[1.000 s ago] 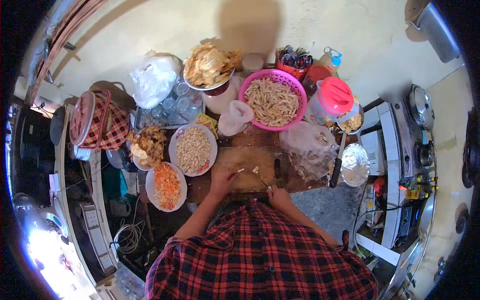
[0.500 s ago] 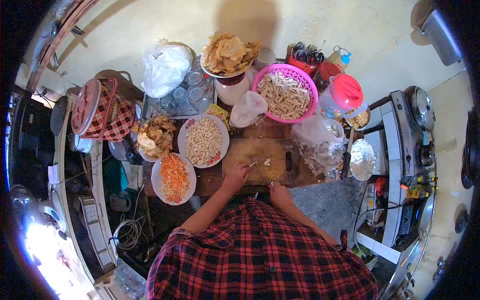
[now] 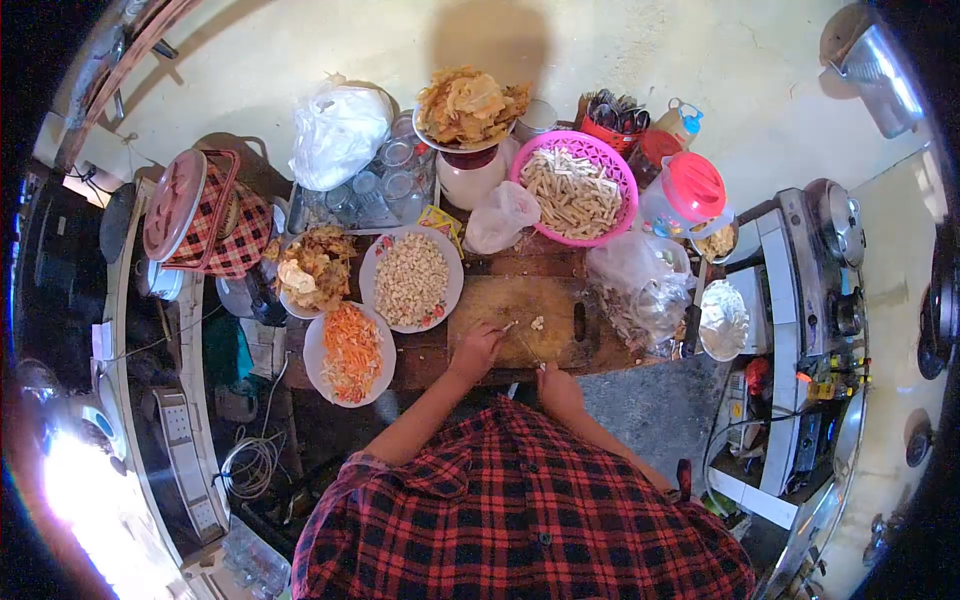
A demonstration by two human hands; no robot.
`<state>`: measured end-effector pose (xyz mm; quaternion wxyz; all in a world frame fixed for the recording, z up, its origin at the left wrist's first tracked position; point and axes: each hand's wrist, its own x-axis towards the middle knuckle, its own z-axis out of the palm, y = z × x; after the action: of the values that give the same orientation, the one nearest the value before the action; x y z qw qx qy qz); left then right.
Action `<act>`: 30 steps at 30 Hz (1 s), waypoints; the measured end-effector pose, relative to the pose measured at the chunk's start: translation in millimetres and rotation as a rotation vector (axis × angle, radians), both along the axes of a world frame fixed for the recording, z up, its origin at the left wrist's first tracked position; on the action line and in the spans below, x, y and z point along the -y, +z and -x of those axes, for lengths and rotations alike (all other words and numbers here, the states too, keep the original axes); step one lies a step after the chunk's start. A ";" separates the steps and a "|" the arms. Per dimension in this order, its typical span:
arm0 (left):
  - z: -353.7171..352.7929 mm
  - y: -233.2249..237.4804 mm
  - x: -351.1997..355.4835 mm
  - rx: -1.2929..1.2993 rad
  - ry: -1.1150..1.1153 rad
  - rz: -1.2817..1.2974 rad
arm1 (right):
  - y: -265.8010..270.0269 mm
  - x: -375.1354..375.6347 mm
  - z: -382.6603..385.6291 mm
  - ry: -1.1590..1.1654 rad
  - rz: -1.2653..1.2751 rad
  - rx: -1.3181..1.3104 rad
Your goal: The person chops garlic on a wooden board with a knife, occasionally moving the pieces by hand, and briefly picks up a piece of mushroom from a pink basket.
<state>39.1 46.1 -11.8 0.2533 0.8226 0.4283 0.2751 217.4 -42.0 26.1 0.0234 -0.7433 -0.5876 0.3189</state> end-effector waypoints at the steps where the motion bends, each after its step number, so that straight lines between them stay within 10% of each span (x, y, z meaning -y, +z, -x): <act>1: 0.1 0.9 -0.4 0.001 -0.004 -0.008 | -1.9 0.0 0.6 0.002 -0.025 -0.007; 30: 0.3 -3.7 -0.7 0.051 0.062 0.079 | -12.7 -6.4 20.1 0.018 -0.135 0.016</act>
<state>38.9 46.8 -15.5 0.2878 0.7911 0.4573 0.2867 197.4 -35.6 13.4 0.0661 -0.7372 -0.6146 0.2728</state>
